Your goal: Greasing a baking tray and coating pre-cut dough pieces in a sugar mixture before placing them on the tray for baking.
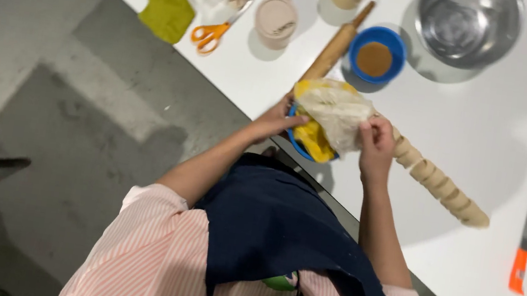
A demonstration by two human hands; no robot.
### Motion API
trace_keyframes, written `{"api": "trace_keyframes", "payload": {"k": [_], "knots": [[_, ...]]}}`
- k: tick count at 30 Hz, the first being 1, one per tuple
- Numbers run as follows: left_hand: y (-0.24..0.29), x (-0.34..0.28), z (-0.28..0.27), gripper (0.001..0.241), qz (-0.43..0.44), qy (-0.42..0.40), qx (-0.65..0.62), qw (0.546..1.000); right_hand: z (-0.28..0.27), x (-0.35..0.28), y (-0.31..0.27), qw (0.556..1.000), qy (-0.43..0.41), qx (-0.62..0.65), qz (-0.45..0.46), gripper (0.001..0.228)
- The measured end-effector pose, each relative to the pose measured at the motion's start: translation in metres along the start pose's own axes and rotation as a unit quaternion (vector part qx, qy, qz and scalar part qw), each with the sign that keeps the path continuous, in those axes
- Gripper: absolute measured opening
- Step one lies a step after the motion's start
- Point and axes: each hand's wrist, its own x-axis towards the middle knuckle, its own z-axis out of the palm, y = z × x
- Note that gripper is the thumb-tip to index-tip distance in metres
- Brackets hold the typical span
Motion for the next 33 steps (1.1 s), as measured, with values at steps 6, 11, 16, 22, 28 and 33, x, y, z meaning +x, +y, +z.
{"api": "trace_keyframes", "payload": {"k": [6,11,16,22,28,33], "knots": [[0.112,-0.050,-0.061,0.078,-0.137,0.169,0.034,0.975,0.087,0.043,-0.038,0.992,-0.109,-0.052,-0.028,0.012],[0.082,-0.042,-0.114,0.071,-0.047,0.193,-0.016,0.980,0.124,0.072,-0.062,0.988,-0.127,-0.026,-0.080,0.008],[0.116,-0.024,-0.215,0.069,-0.071,0.190,-0.048,0.978,0.148,0.114,-0.064,0.992,-0.011,0.006,-0.126,0.006],[0.135,-0.024,-0.393,0.074,-0.061,0.265,-0.050,0.961,0.225,0.135,-0.013,0.998,0.036,-0.033,0.027,0.013],[0.160,-0.011,-0.480,0.072,-0.052,0.279,-0.120,0.951,0.262,0.127,0.021,0.929,-0.024,-0.352,0.109,0.013],[0.132,-0.010,-0.473,0.070,-0.074,0.283,-0.077,0.953,0.308,0.148,-0.074,0.894,0.069,-0.432,-0.093,0.013]]}}
